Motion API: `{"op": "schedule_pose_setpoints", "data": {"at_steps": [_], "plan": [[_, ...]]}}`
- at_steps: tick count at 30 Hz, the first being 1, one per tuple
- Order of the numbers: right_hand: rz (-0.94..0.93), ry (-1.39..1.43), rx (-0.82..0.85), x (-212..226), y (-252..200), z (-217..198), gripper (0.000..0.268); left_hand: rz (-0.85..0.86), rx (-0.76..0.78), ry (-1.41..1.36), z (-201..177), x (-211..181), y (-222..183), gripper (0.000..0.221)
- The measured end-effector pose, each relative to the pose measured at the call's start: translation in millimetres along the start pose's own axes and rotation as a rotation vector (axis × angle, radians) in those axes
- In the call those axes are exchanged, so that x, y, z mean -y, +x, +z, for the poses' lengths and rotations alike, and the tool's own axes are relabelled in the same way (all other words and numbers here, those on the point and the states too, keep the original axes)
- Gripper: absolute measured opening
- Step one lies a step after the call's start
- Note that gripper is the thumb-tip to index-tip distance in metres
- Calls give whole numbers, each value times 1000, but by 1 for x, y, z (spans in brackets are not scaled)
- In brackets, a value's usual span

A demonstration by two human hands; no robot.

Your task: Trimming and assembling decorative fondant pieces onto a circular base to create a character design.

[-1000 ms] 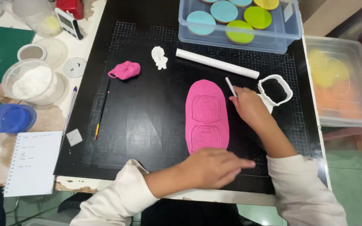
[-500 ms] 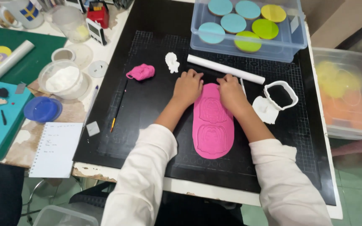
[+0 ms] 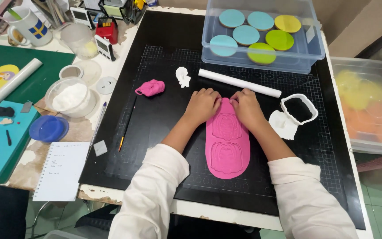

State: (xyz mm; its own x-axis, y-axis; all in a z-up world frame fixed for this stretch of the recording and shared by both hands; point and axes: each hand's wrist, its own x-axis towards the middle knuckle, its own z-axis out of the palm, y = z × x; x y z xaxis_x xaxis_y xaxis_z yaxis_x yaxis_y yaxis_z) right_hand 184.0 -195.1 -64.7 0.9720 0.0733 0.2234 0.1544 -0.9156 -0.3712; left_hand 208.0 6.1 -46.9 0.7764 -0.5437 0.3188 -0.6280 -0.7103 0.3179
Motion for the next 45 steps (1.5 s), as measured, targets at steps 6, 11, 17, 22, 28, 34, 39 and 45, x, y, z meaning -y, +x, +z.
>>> {"op": "schedule_pose_setpoints", "data": {"at_steps": [6, 11, 17, 22, 28, 34, 39, 45], "plan": [[42, 39, 51, -6, 2, 2, 15, -55, 17, -26, -1, 4, -2, 26], [72, 126, 117, 9, -5, -27, 19, -114, 68, -108, -8, -1, -4, 23], [81, 183, 232, 22, -4, -49, 28, -132, 153, -224, -4, 1, -2, 23], [132, 196, 282, 45, -11, -81, 22, -102, 203, -413, -33, -5, -7, 26], [112, 200, 285, 59, -17, -103, 23, -71, 272, -520, -39, 6, -10, 29], [45, 206, 288, 73, -27, -129, 21, -131, 223, -566, -63, -7, -19, 18], [-22, 198, 346, 98, -50, -161, 18, -119, 268, -695, -90, -32, -42, 23], [-117, 135, 395, 119, -87, -183, 15, -118, 378, -395, -89, -44, -88, 33]]}}
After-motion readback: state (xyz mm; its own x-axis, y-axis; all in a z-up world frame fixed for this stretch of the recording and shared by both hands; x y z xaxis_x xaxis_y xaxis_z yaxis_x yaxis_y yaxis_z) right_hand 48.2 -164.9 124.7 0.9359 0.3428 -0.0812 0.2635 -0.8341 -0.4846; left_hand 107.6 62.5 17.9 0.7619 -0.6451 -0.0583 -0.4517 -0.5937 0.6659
